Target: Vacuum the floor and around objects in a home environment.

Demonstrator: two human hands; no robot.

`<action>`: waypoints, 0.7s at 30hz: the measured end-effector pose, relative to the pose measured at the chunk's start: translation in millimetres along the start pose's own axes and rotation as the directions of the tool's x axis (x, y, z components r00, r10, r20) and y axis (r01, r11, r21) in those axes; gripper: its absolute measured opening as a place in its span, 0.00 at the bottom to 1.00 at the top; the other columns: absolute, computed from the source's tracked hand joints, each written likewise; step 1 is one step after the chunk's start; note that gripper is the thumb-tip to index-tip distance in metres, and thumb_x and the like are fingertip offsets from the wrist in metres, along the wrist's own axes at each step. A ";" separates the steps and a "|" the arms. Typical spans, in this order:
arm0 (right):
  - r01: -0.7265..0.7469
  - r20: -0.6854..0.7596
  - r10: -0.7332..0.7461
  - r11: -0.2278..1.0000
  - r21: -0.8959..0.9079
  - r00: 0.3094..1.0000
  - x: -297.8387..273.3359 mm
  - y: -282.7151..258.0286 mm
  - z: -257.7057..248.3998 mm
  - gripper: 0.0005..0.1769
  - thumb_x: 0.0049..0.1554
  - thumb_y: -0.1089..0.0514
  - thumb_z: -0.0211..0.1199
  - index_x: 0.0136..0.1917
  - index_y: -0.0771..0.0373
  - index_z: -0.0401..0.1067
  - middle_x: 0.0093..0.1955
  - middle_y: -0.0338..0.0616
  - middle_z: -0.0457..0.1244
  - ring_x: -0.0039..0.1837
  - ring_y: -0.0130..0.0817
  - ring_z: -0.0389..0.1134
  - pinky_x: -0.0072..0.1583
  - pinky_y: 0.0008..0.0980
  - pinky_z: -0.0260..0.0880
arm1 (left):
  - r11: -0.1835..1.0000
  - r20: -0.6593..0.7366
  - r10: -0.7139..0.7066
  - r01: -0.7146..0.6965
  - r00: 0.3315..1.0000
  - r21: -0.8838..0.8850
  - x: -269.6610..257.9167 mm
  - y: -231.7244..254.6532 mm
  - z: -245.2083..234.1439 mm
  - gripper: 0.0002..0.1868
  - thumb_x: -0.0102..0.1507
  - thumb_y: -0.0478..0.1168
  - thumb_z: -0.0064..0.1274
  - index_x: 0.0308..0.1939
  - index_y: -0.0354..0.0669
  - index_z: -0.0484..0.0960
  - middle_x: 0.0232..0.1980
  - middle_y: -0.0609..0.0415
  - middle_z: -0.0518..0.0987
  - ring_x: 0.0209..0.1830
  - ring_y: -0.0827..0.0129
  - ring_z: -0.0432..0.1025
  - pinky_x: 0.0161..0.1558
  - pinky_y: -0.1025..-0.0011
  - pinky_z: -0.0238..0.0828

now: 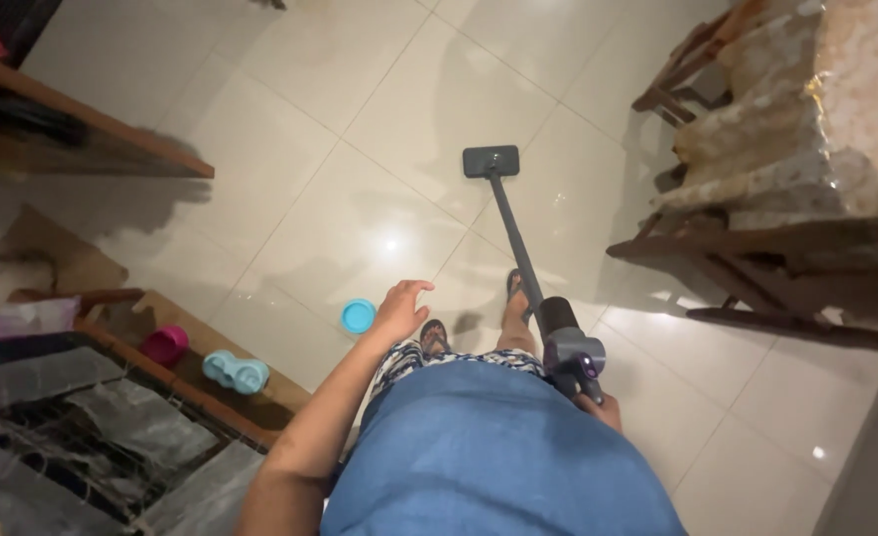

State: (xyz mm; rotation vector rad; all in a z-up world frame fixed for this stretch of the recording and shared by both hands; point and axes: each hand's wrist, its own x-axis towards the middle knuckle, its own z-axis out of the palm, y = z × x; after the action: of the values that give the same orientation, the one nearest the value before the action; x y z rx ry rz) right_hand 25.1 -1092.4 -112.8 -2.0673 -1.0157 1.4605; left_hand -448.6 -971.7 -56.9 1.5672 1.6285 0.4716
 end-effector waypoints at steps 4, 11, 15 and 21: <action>0.018 0.036 -0.021 0.997 0.080 0.999 -0.4 -11.3 23.5 0.12 0.51 0.58 0.63 0.34 0.72 0.74 0.29 0.44 0.63 0.32 0.30 0.61 0.35 0.36 0.59 | 1.000 0.022 0.028 -0.028 0.999 -0.010 -3.8 7.0 -11.1 0.23 0.59 0.38 0.58 0.59 0.51 0.77 0.64 0.43 0.73 0.66 0.46 0.66 0.65 0.56 0.64; -0.134 0.149 0.079 0.902 0.410 0.986 14.4 -111.8 55.2 0.17 0.54 0.60 0.59 0.26 0.67 0.64 0.21 0.46 0.56 0.20 0.35 0.55 0.24 0.36 0.50 | 0.999 0.026 0.034 -0.034 0.999 0.007 8.7 2.1 -27.1 0.24 0.57 0.37 0.58 0.59 0.51 0.77 0.64 0.42 0.73 0.66 0.45 0.65 0.66 0.55 0.62; -0.127 0.195 0.042 0.885 0.448 0.980 51.9 -152.4 67.4 0.16 0.53 0.61 0.60 0.26 0.66 0.63 0.20 0.46 0.56 0.20 0.35 0.55 0.24 0.35 0.52 | 0.999 0.015 0.013 -0.013 1.000 0.035 26.0 6.4 -46.6 0.24 0.58 0.37 0.57 0.59 0.51 0.76 0.63 0.42 0.74 0.66 0.46 0.65 0.67 0.55 0.62; -0.063 0.142 -0.001 0.891 0.450 0.990 132.7 -197.2 91.0 0.13 0.52 0.63 0.61 0.29 0.67 0.65 0.24 0.46 0.58 0.24 0.35 0.58 0.28 0.35 0.58 | 0.999 -0.040 -0.052 0.053 0.998 0.010 66.7 2.4 -67.6 0.24 0.58 0.38 0.58 0.59 0.51 0.76 0.64 0.44 0.74 0.66 0.46 0.65 0.66 0.55 0.62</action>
State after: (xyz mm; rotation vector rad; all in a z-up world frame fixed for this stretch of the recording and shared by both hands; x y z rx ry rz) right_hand -98.9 -870.9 -93.9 -1.6696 -0.6091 1.6872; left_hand -491.4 -890.2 -33.6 1.5282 1.7005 0.4689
